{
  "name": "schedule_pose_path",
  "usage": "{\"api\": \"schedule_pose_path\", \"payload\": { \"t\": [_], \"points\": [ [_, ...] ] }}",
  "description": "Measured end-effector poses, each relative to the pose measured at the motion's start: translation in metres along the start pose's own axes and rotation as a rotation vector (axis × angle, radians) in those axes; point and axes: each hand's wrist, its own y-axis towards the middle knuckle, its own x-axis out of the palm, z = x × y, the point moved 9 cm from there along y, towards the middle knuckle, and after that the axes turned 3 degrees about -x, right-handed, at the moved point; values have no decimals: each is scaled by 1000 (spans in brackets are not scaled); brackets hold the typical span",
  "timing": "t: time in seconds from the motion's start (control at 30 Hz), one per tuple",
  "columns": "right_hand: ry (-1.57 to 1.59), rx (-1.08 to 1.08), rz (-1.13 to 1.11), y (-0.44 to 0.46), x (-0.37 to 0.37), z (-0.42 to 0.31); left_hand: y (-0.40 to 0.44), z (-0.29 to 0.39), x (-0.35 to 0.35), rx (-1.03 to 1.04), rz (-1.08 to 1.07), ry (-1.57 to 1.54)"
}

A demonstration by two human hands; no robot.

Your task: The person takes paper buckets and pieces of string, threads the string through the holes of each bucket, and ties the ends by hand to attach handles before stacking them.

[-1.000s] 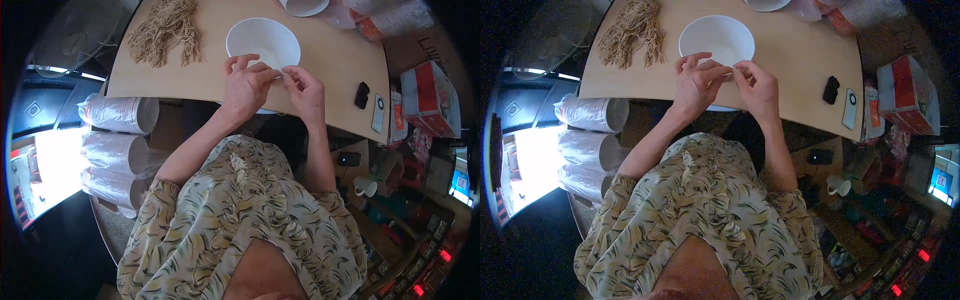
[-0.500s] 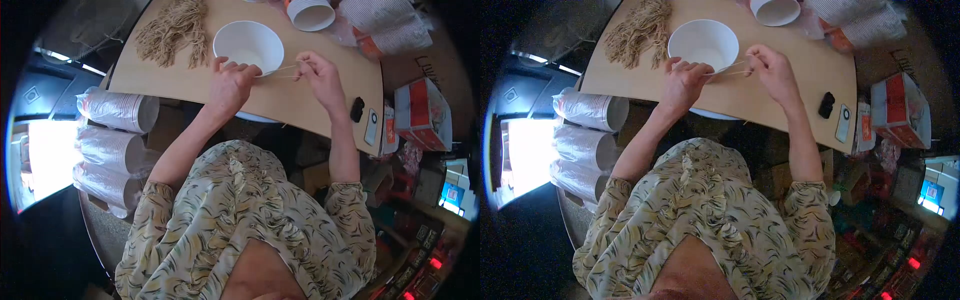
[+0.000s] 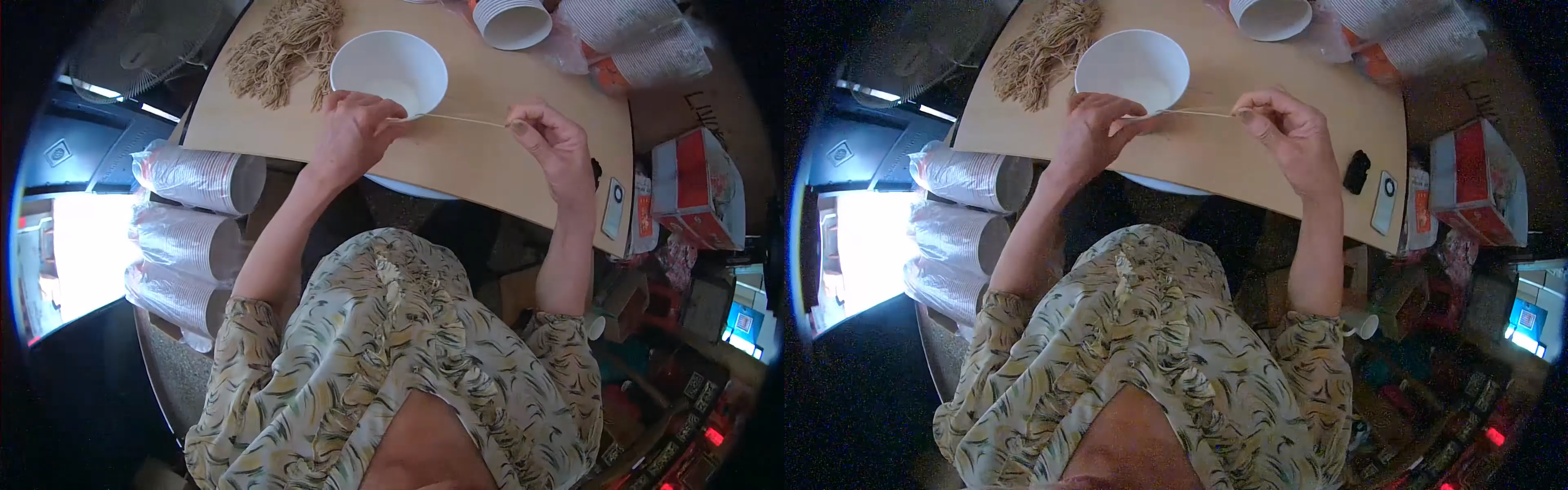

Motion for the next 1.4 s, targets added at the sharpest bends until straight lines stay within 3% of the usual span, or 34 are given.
{"api": "schedule_pose_path", "payload": {
  "t": [0.07, 0.13, 0.17, 0.33, 0.4, 0.6, 0.9, 1.03, 1.4],
  "points": [
    [-5, -13, 14, -3, 1, 4, 7, 11, -4, 66, 36, -23],
    [-10, -19, 24, -4, 2, 8, 17, 13, -8, 39, 66, -371],
    [42, -16, 24, -4, 3, 12, 24, 13, 1, -2, -71, -453],
    [163, 9, 13, -9, 7, 10, 61, 48, 21, -9, -311, -472],
    [211, -21, 26, -9, 8, 6, 60, 62, 44, -144, -629, -762],
    [326, 48, 116, -14, 9, 11, 50, 59, 76, -253, -911, -875],
    [410, 228, 246, -18, 6, 50, 50, 56, 61, -239, -735, -926],
    [480, 206, 205, -18, 5, 51, 48, 62, 62, -240, -782, -895],
    [235, 185, 134, -22, -4, 27, 54, 68, 58, -173, -705, -867]
  ]
}}
